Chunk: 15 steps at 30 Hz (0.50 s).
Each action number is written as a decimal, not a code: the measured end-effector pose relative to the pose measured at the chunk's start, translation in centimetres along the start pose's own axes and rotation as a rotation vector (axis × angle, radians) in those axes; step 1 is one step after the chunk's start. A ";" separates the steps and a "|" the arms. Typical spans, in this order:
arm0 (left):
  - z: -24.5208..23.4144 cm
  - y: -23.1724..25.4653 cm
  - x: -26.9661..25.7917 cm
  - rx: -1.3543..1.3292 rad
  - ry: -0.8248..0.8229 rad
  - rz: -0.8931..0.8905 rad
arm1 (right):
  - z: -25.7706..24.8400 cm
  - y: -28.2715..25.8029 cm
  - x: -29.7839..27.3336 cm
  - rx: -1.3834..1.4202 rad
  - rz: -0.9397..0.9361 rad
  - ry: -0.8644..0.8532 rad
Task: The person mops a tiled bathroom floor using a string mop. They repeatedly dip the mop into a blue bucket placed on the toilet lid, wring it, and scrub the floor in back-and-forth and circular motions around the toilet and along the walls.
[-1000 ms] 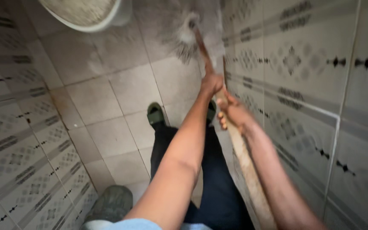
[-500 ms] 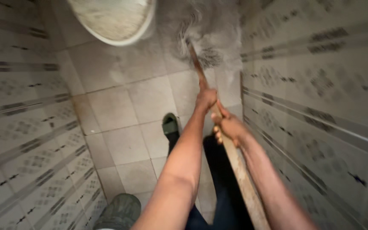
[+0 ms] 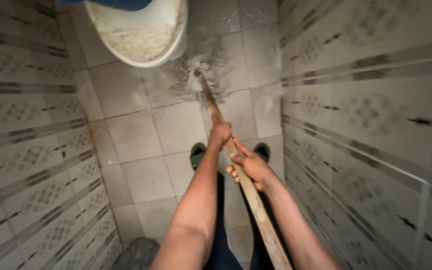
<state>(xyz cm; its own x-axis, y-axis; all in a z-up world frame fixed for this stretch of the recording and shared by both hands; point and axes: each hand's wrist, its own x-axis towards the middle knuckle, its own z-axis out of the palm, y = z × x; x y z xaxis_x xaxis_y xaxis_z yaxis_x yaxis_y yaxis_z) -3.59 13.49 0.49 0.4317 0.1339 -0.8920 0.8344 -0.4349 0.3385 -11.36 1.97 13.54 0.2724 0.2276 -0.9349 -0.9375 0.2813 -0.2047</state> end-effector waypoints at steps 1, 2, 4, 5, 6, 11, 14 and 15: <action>0.3 0.1 -0.2 0.009 -0.014 0.008 | 0.1 0.1 -0.6 -0.025 -0.005 0.014; 0.6 0.3 -0.2 0.017 -0.019 0.021 | 0.2 -0.3 -1.1 -0.060 -0.012 0.018; 2.1 -0.3 -0.6 0.037 -0.045 0.043 | -0.2 -0.6 -3.2 -0.065 -0.006 0.059; 2.8 -1.0 -0.8 0.048 -0.063 0.044 | -0.3 -0.3 -4.3 -0.067 0.004 0.075; 4.0 -1.4 -1.1 0.050 -0.085 0.054 | -0.6 -0.3 -5.3 -0.082 0.019 0.100; 8.3 -3.4 -3.2 0.060 -0.173 0.052 | -2.3 1.2 -8.3 -0.133 0.117 0.199; 8.2 -4.6 -3.7 0.064 -0.198 0.018 | -2.1 2.7 -6.7 -0.325 0.060 0.274; 8.3 -4.7 -3.8 0.068 -0.204 0.019 | -2.3 2.8 -5.7 -0.311 0.068 0.281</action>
